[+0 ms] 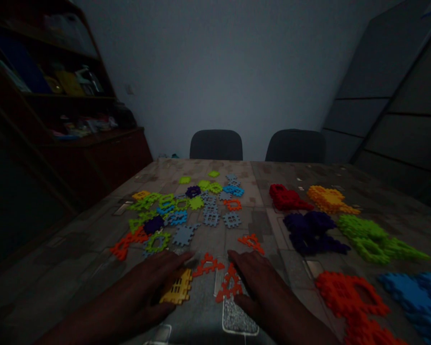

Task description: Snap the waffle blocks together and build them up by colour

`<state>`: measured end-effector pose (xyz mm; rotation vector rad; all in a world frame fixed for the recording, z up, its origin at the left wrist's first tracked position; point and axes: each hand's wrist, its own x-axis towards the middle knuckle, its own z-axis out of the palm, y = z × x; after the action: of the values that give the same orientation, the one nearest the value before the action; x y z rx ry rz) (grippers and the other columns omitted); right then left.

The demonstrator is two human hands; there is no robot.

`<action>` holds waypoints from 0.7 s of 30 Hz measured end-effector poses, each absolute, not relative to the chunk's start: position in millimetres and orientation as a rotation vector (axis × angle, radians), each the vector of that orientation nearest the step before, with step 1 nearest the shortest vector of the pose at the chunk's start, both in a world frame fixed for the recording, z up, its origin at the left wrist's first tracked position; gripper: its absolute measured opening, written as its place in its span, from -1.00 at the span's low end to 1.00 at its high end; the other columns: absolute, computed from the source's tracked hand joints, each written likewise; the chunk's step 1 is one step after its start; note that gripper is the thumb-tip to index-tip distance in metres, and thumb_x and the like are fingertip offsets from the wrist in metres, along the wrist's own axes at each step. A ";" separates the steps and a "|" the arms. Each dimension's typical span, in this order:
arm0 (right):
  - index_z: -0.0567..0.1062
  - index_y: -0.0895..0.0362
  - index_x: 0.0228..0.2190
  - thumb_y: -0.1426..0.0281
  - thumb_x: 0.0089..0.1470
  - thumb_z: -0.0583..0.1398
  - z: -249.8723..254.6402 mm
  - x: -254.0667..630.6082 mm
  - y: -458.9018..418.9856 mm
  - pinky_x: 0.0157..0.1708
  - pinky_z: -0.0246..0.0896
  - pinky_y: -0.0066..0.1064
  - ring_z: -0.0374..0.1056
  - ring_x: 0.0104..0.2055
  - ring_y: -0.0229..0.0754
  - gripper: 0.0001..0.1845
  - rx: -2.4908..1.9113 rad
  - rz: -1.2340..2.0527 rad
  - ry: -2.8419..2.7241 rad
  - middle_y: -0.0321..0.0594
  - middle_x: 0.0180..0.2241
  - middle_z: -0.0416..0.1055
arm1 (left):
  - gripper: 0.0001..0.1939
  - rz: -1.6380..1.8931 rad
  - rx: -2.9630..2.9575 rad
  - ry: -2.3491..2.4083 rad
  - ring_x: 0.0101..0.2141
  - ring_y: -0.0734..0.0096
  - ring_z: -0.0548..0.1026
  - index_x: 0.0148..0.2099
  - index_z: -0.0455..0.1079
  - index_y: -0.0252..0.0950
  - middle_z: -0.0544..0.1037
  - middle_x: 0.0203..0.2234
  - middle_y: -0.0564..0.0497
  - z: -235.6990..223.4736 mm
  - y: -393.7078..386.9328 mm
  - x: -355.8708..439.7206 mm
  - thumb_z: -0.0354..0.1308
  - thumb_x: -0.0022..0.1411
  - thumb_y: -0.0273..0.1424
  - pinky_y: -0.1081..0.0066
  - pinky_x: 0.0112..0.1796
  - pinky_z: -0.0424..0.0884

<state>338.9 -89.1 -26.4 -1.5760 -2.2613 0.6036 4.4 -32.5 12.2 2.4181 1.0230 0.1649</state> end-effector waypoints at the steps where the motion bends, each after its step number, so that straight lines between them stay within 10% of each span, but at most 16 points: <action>1: 0.15 -0.08 0.36 0.32 0.20 0.26 -25.4 338.0 -89.8 0.31 0.05 0.04 0.12 0.35 0.12 -0.23 -1.579 0.608 -2.261 -0.10 0.34 0.20 | -0.03 0.162 2.429 1.019 0.28 -0.03 0.21 0.45 -0.19 0.23 0.23 0.35 0.01 11.6 -32.6 4.5 0.28 0.22 -0.46 -0.11 0.24 0.21; 9: 0.45 0.03 0.10 0.30 0.30 0.13 1.4 304.3 -89.9 -0.03 0.29 -0.11 0.36 -0.03 0.03 -0.64 -1.607 0.597 -2.262 -0.07 -0.08 0.41 | -0.12 0.194 2.457 1.047 0.19 0.00 0.32 0.43 -0.06 0.18 0.35 0.25 -0.01 20.1 -37.5 7.2 0.23 0.22 -0.48 -0.01 0.17 0.30; 21: 0.48 0.07 -0.23 0.48 0.17 0.21 10.4 300.4 -92.5 -0.10 0.17 -0.27 0.29 -0.05 -0.07 -0.89 -1.586 0.579 -2.359 -0.20 -0.11 0.36 | -0.08 0.200 2.405 1.082 0.25 -0.13 0.30 0.42 -0.03 0.31 0.29 0.33 0.08 23.3 -36.9 -0.6 0.31 0.17 -0.39 -0.07 0.20 0.31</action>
<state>300.4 -92.5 10.4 -1.5859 -2.3591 0.5786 -0.6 -36.9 23.3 2.4049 1.0819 0.2002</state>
